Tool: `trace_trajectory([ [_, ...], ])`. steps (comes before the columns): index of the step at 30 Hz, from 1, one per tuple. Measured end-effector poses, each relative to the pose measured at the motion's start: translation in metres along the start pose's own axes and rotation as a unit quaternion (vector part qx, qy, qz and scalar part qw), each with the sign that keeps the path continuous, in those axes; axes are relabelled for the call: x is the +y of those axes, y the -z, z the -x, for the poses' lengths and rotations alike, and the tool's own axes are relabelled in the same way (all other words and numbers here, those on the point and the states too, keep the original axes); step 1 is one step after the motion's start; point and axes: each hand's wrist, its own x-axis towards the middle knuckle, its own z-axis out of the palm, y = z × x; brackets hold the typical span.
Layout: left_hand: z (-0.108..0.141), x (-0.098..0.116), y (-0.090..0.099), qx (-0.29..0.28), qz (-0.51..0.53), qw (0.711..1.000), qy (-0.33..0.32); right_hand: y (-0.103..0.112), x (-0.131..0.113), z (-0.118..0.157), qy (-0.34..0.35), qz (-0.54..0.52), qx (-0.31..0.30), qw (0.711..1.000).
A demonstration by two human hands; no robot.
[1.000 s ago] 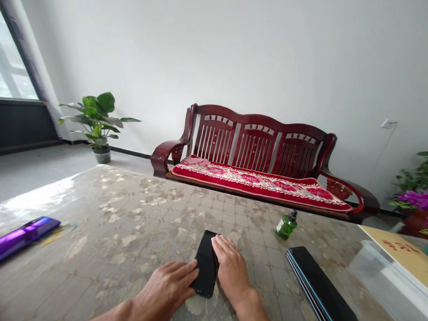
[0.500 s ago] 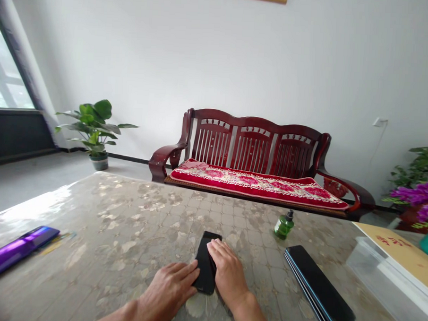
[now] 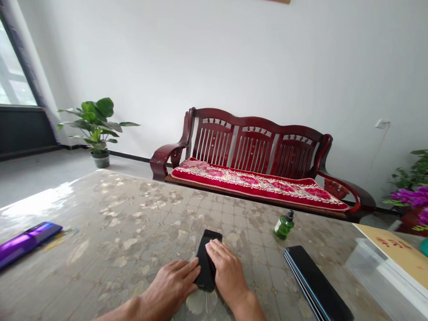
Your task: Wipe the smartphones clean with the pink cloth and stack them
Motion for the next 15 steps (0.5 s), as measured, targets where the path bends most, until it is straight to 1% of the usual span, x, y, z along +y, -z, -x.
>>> trace_trajectory([
  [3,0.001,-0.001,-0.004,0.006,0.002,1.000,0.000,0.000,0.002,-0.005,-0.052,0.013,0.008,0.999],
  [5,0.002,-0.002,-0.007,0.014,0.010,1.000,0.005,0.001,0.000,-0.003,-0.054,0.019,0.004,0.998],
  [7,0.004,-0.003,-0.007,0.027,0.019,0.999,0.009,0.003,-0.003,0.002,-0.028,0.017,0.000,0.999],
  [10,0.005,-0.003,-0.006,0.051,0.035,0.998,0.009,0.004,-0.004,0.011,0.031,0.002,-0.008,0.999],
  [11,0.005,-0.003,-0.005,0.059,0.041,0.997,0.008,0.004,-0.003,0.012,0.038,0.000,-0.007,0.999],
  [13,0.005,-0.004,-0.003,0.075,0.055,0.996,0.003,0.001,0.002,0.010,0.018,0.001,0.006,1.000],
  [15,0.005,-0.005,-0.002,0.084,0.065,0.994,-0.002,-0.004,0.007,0.004,-0.024,0.006,0.030,0.999],
])
